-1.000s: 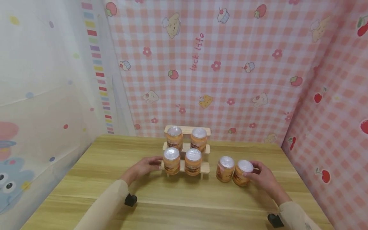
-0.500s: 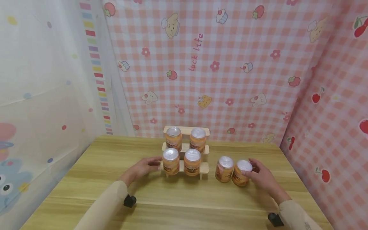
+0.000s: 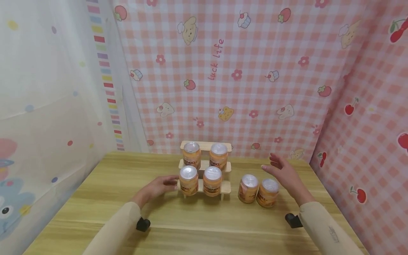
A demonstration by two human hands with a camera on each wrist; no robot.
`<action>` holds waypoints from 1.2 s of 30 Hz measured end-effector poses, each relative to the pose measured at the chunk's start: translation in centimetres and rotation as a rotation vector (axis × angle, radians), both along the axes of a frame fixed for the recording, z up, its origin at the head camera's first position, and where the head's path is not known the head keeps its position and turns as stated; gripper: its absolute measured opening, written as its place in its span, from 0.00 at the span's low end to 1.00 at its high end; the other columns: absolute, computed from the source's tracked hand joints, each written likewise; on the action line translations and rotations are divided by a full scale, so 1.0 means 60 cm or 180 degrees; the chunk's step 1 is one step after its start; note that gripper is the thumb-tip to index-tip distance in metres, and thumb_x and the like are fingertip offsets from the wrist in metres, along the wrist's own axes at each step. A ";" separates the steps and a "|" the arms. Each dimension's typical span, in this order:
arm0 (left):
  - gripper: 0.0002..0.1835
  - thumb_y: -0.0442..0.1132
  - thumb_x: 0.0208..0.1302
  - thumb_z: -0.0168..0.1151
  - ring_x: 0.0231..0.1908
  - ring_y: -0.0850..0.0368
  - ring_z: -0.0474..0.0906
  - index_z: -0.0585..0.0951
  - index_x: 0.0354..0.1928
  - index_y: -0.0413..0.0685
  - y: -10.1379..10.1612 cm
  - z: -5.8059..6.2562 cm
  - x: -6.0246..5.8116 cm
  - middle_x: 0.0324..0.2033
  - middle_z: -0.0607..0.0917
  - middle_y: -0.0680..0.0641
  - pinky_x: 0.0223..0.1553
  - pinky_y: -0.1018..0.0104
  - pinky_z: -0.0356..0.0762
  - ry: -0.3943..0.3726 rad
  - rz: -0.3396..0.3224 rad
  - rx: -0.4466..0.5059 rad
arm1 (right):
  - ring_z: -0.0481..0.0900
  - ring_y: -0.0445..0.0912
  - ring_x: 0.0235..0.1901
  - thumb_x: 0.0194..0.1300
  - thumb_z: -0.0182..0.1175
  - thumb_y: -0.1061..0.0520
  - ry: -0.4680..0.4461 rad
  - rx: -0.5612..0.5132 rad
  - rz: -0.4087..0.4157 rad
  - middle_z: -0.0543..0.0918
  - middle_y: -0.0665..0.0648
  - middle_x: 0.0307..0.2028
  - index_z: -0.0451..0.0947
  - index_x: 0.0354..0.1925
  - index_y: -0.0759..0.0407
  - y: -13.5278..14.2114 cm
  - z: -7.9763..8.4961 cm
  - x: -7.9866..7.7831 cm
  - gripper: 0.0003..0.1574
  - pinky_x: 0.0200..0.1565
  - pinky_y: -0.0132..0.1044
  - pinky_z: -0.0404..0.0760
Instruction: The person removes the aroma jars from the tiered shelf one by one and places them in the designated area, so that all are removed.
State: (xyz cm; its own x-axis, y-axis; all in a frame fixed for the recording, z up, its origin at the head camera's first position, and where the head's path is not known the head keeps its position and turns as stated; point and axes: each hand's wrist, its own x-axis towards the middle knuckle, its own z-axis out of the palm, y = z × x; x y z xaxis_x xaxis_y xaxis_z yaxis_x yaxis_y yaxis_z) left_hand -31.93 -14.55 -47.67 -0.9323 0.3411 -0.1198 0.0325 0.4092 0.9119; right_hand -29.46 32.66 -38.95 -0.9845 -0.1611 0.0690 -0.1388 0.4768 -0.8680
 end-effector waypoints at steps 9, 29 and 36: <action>0.27 0.41 0.66 0.67 0.64 0.38 0.69 0.75 0.67 0.49 -0.004 -0.007 -0.002 0.63 0.75 0.35 0.65 0.39 0.64 0.0028 0.0014 -0.0010 | 0.55 0.63 0.72 0.70 0.61 0.40 0.0056 -0.0134 -0.0011 0.56 0.67 0.74 0.46 0.78 0.59 -0.066 0.038 -0.021 0.53 0.66 0.64 0.60; 0.27 0.40 0.66 0.66 0.64 0.39 0.69 0.75 0.67 0.49 -0.008 0.003 0.000 0.61 0.76 0.35 0.66 0.39 0.61 -0.0006 0.0031 0.0055 | 0.61 0.60 0.70 0.66 0.66 0.46 0.0088 -0.0304 0.0253 0.62 0.66 0.72 0.55 0.76 0.59 -0.208 0.059 -0.070 0.49 0.66 0.58 0.66; 0.27 0.40 0.65 0.67 0.64 0.39 0.69 0.76 0.66 0.49 0.000 -0.004 -0.001 0.61 0.77 0.36 0.66 0.41 0.61 0.0000 0.0022 0.0054 | 0.67 0.58 0.66 0.65 0.68 0.47 0.0079 -0.0272 0.0255 0.67 0.65 0.68 0.57 0.75 0.61 -0.227 0.041 -0.075 0.50 0.63 0.56 0.70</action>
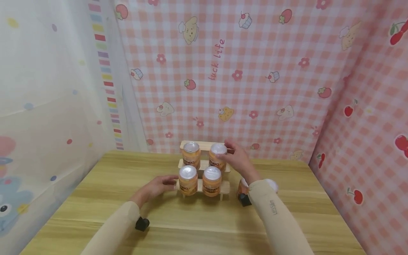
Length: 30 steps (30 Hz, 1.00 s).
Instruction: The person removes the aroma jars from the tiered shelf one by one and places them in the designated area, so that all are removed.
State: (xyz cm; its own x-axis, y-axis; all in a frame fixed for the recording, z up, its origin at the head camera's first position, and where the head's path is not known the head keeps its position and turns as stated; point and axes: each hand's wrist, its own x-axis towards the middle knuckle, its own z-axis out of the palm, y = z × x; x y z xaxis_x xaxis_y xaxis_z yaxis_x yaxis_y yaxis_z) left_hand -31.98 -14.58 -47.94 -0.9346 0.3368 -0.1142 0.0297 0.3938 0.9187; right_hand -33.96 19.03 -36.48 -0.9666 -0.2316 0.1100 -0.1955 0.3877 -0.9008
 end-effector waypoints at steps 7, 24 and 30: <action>0.27 0.41 0.65 0.67 0.64 0.40 0.69 0.76 0.66 0.51 0.005 0.002 0.001 0.61 0.77 0.36 0.67 0.41 0.61 -0.0014 0.0024 -0.0031 | 0.70 0.58 0.64 0.63 0.69 0.48 -0.0003 -0.0008 -0.0048 0.72 0.67 0.65 0.59 0.73 0.65 -0.005 -0.006 -0.002 0.49 0.63 0.52 0.70; 0.27 0.40 0.66 0.66 0.64 0.39 0.69 0.76 0.67 0.49 0.003 0.005 0.004 0.61 0.77 0.36 0.66 0.41 0.63 -0.0019 0.0011 -0.0033 | 0.74 0.57 0.60 0.63 0.70 0.47 -0.0097 0.0076 -0.0122 0.76 0.66 0.60 0.62 0.72 0.63 -0.007 -0.006 0.001 0.48 0.60 0.53 0.73; 0.27 0.40 0.66 0.67 0.64 0.40 0.69 0.76 0.66 0.51 0.002 0.003 0.001 0.61 0.76 0.37 0.66 0.41 0.62 -0.0063 0.0049 -0.0005 | 0.74 0.58 0.60 0.62 0.70 0.46 -0.0099 0.0066 -0.0125 0.76 0.67 0.61 0.63 0.72 0.62 0.000 -0.003 0.000 0.47 0.61 0.55 0.72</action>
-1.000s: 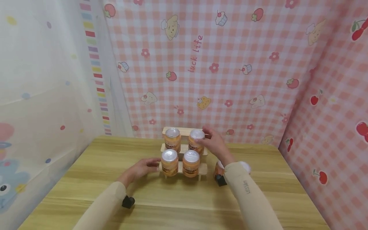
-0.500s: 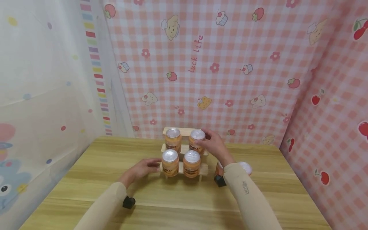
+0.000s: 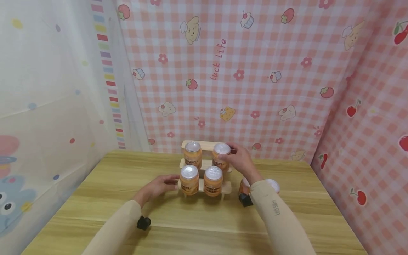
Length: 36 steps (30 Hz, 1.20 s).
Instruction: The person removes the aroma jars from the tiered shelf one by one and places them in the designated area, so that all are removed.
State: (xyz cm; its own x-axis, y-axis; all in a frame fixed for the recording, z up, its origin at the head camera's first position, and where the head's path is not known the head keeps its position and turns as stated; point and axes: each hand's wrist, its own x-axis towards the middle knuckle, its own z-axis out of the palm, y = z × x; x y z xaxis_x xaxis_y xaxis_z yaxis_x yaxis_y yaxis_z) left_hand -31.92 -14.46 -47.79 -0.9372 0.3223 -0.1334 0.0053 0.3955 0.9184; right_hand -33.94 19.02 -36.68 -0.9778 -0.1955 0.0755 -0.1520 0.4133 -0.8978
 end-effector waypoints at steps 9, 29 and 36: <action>0.27 0.38 0.66 0.66 0.65 0.38 0.68 0.76 0.67 0.49 0.002 0.002 0.001 0.62 0.75 0.35 0.66 0.41 0.62 -0.0010 -0.0014 -0.0004 | 0.73 0.58 0.60 0.64 0.68 0.46 0.0069 -0.0042 0.0010 0.76 0.66 0.60 0.65 0.70 0.61 0.018 0.014 0.004 0.43 0.61 0.57 0.71; 0.26 0.38 0.66 0.65 0.64 0.38 0.68 0.76 0.67 0.49 0.002 0.003 0.003 0.62 0.76 0.35 0.66 0.40 0.61 -0.0004 0.0018 0.0009 | 0.74 0.54 0.55 0.62 0.70 0.45 0.0237 -0.0131 -0.0116 0.77 0.64 0.56 0.68 0.67 0.61 0.070 0.049 0.030 0.42 0.58 0.53 0.72; 0.26 0.37 0.67 0.65 0.65 0.38 0.68 0.76 0.66 0.48 0.001 0.002 0.003 0.62 0.75 0.35 0.67 0.41 0.61 -0.0003 0.0003 0.0036 | 0.73 0.55 0.57 0.63 0.69 0.43 0.0205 -0.0035 -0.0194 0.76 0.65 0.59 0.65 0.69 0.62 0.092 0.057 0.039 0.45 0.59 0.49 0.70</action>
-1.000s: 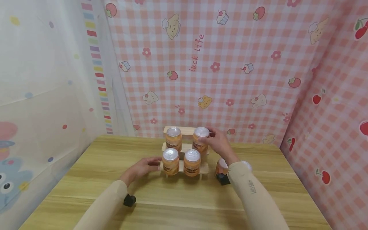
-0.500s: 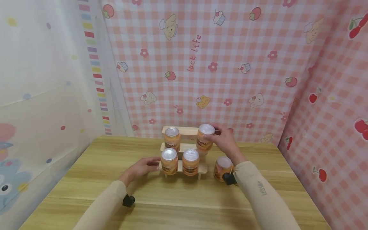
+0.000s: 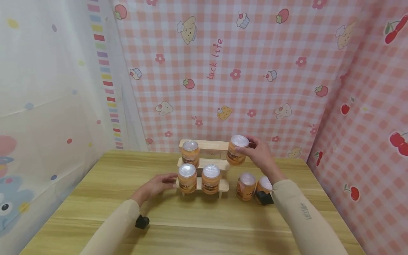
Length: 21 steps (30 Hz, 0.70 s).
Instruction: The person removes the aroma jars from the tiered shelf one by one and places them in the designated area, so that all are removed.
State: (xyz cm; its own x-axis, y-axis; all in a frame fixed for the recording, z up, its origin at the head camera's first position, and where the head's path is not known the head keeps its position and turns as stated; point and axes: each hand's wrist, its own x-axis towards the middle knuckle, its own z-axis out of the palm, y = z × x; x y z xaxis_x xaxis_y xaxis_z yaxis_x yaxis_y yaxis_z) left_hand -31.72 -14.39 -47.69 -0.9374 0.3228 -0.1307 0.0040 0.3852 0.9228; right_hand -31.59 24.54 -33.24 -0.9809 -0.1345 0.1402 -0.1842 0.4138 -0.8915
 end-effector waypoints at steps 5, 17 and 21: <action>0.26 0.38 0.66 0.66 0.64 0.38 0.68 0.75 0.67 0.48 0.001 0.000 -0.001 0.62 0.75 0.34 0.66 0.41 0.62 0.0024 -0.0022 -0.0025 | 0.72 0.56 0.58 0.65 0.67 0.43 0.0078 0.0068 -0.0025 0.75 0.66 0.60 0.64 0.70 0.63 0.015 0.005 0.006 0.45 0.60 0.51 0.70; 0.26 0.39 0.67 0.65 0.64 0.37 0.68 0.75 0.67 0.48 -0.001 0.001 -0.003 0.62 0.76 0.34 0.65 0.40 0.63 0.0072 -0.0073 -0.0093 | 0.71 0.51 0.57 0.66 0.66 0.41 0.0146 0.0138 -0.0174 0.70 0.64 0.61 0.65 0.70 0.62 0.046 0.014 0.017 0.44 0.56 0.45 0.72; 0.27 0.39 0.67 0.65 0.64 0.37 0.69 0.75 0.67 0.47 -0.001 0.000 -0.005 0.62 0.75 0.34 0.65 0.40 0.63 0.0089 -0.0091 -0.0120 | 0.71 0.48 0.57 0.65 0.66 0.41 0.0102 0.0125 -0.0212 0.70 0.62 0.62 0.63 0.72 0.61 0.052 0.015 0.023 0.47 0.56 0.44 0.72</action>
